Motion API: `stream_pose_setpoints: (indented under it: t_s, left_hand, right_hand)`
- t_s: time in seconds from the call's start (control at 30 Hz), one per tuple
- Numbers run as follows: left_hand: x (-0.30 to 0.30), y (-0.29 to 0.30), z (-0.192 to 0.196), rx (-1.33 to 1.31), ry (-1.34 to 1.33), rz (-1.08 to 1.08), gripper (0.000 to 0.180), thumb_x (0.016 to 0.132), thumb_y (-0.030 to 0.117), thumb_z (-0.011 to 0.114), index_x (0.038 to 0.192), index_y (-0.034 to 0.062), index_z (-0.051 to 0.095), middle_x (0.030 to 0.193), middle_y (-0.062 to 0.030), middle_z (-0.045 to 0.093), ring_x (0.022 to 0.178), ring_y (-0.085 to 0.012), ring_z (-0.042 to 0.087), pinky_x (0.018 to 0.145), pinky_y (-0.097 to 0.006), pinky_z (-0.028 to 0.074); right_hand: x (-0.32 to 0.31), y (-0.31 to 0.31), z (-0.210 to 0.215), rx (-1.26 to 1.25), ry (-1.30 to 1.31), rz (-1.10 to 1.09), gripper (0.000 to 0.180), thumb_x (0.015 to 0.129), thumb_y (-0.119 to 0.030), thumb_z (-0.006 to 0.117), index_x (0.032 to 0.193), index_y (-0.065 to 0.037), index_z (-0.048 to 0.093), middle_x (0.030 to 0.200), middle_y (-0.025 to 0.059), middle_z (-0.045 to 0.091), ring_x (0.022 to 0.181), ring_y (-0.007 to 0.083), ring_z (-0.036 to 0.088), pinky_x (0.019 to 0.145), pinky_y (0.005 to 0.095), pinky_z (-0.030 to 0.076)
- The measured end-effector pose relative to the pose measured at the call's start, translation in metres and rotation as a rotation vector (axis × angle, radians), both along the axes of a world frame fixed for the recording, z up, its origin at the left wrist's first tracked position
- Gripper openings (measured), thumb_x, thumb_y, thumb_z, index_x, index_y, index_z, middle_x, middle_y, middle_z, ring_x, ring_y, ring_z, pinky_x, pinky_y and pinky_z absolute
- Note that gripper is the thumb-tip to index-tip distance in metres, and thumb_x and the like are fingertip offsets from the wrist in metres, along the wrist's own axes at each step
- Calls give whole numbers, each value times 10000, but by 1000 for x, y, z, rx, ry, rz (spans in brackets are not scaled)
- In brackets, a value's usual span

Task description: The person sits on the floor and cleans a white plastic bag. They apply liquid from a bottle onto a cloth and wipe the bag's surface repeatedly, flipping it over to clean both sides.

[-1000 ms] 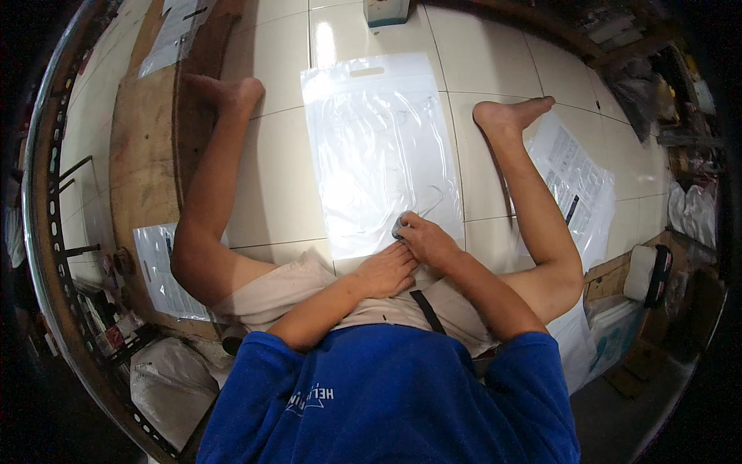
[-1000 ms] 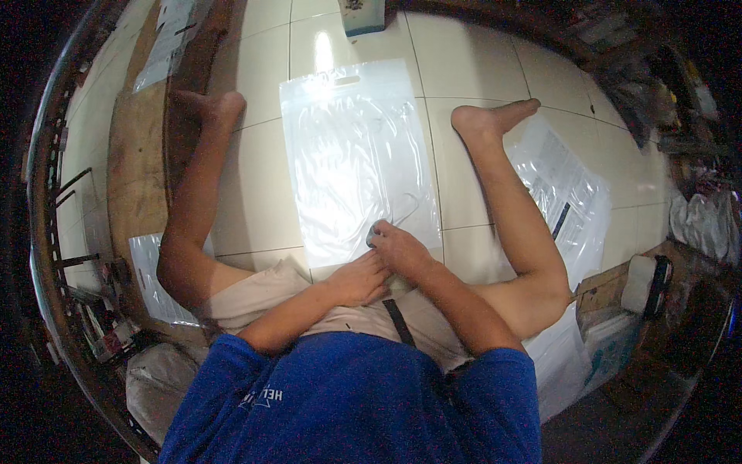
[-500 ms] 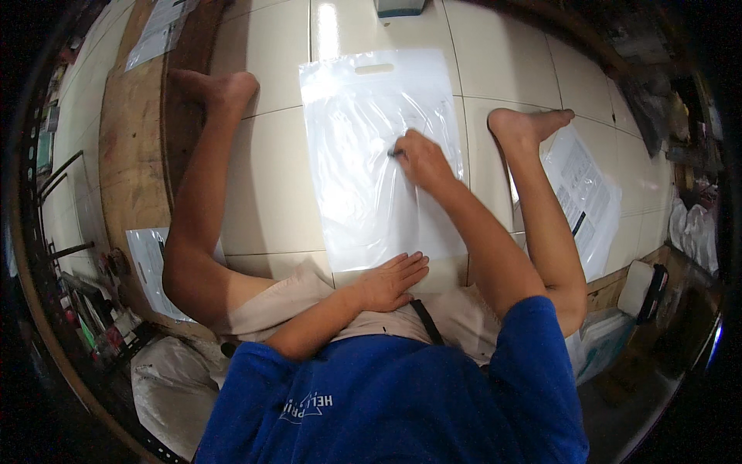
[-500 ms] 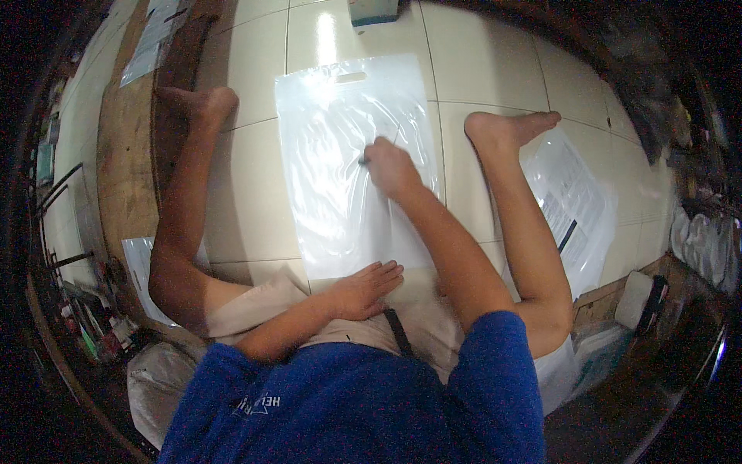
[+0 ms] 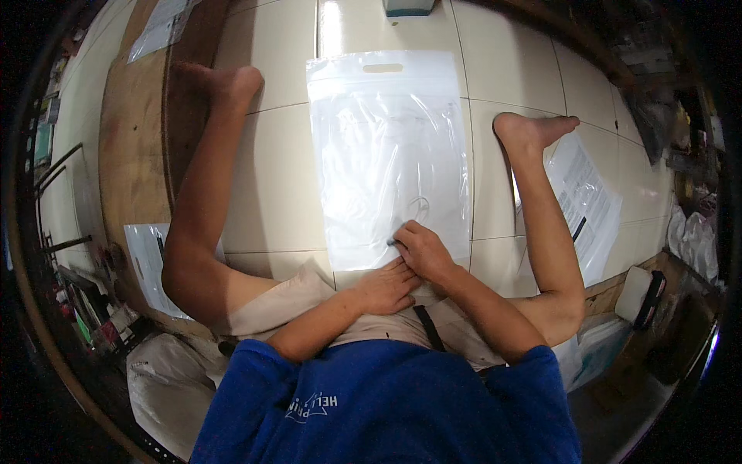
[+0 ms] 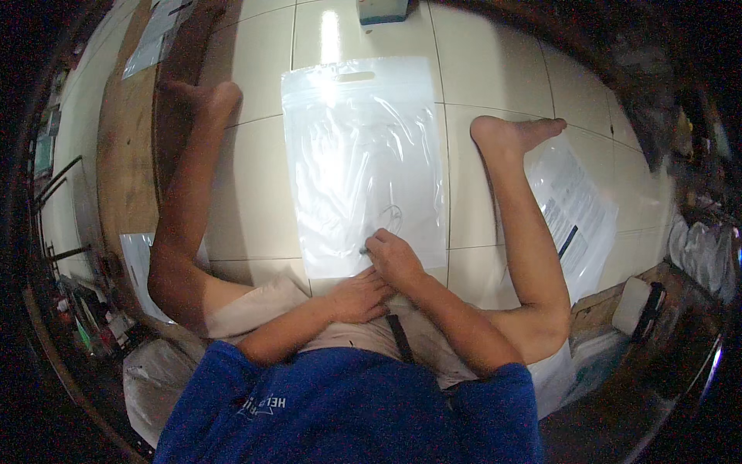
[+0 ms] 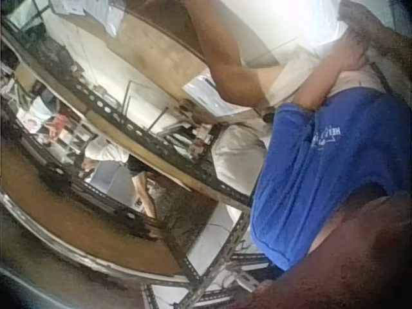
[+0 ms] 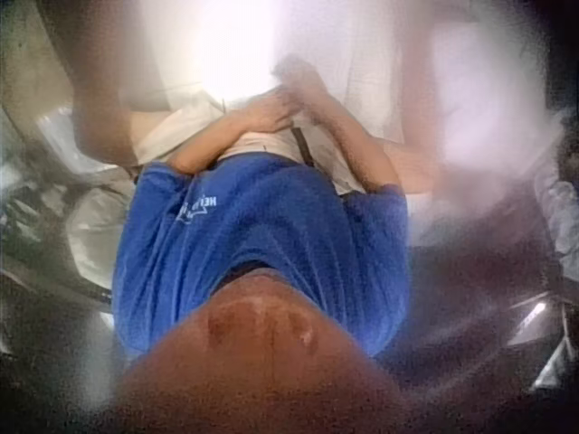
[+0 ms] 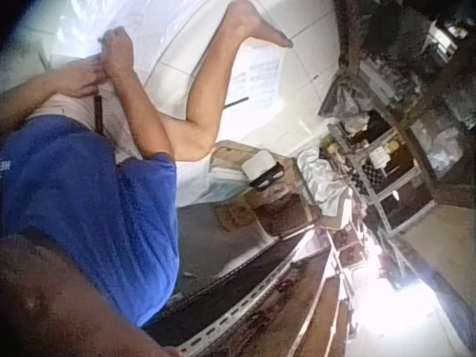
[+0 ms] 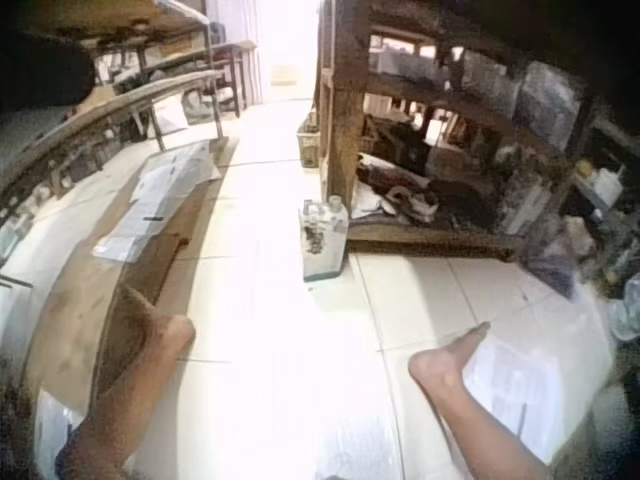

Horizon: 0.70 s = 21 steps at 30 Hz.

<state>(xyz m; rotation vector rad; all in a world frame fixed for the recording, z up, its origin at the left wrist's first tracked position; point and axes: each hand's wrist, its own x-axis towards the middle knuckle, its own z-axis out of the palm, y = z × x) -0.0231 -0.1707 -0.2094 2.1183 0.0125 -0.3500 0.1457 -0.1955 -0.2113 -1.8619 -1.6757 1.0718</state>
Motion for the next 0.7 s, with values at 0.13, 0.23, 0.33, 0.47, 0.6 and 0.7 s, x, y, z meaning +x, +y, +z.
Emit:
stream_pose_setpoints:
  t_s: [0.13,0.23,0.33,0.47,0.6,0.7]
  left_hand:
    - [-5,-6,-5,-13,-88,79,684,887,297,580,1437,-45,359,1533,-244,292,1448,-368,244,1203,-467,167]
    - [-5,-4,-9,-34,-138,103,715,873,280,597,1450,-49,332,1541,-238,281,1457,-364,225,1206,-464,162]
    - [-4,-5,-10,-34,-134,91,727,875,276,595,1460,-49,310,1548,-232,271,1463,-359,214,1206,-463,161]
    - [-5,-6,-10,-17,-156,136,711,874,278,593,1449,-49,331,1539,-236,288,1460,-359,221,1202,-460,173]
    - [2,-1,3,-22,-36,64,691,870,287,596,1426,-54,368,1520,-241,321,1454,-362,233,1199,-460,176]
    - [6,6,8,-106,117,-6,689,871,296,596,1422,-53,374,1516,-239,329,1453,-361,235,1199,-468,171]
  right_hand:
    - [1,60,-13,188,-79,-150,66,827,-48,651,893,-45,646,864,162,570,809,371,594,717,440,499]
    - [31,132,-20,175,-206,-288,89,840,-112,661,896,-45,643,883,180,585,829,380,601,750,471,486]
    - [62,185,-1,68,-199,-373,148,829,-104,657,945,-12,653,950,204,662,918,386,632,800,433,501]
    - [65,171,11,-39,-77,-266,161,819,-109,679,951,-16,672,951,193,674,897,346,650,800,417,503]
    - [10,41,-1,46,16,-93,93,815,-56,680,904,-30,669,889,158,623,856,341,625,770,416,503]
    - [-26,20,3,-76,-14,-71,111,829,-74,678,935,-68,645,913,164,569,880,362,605,760,442,500]
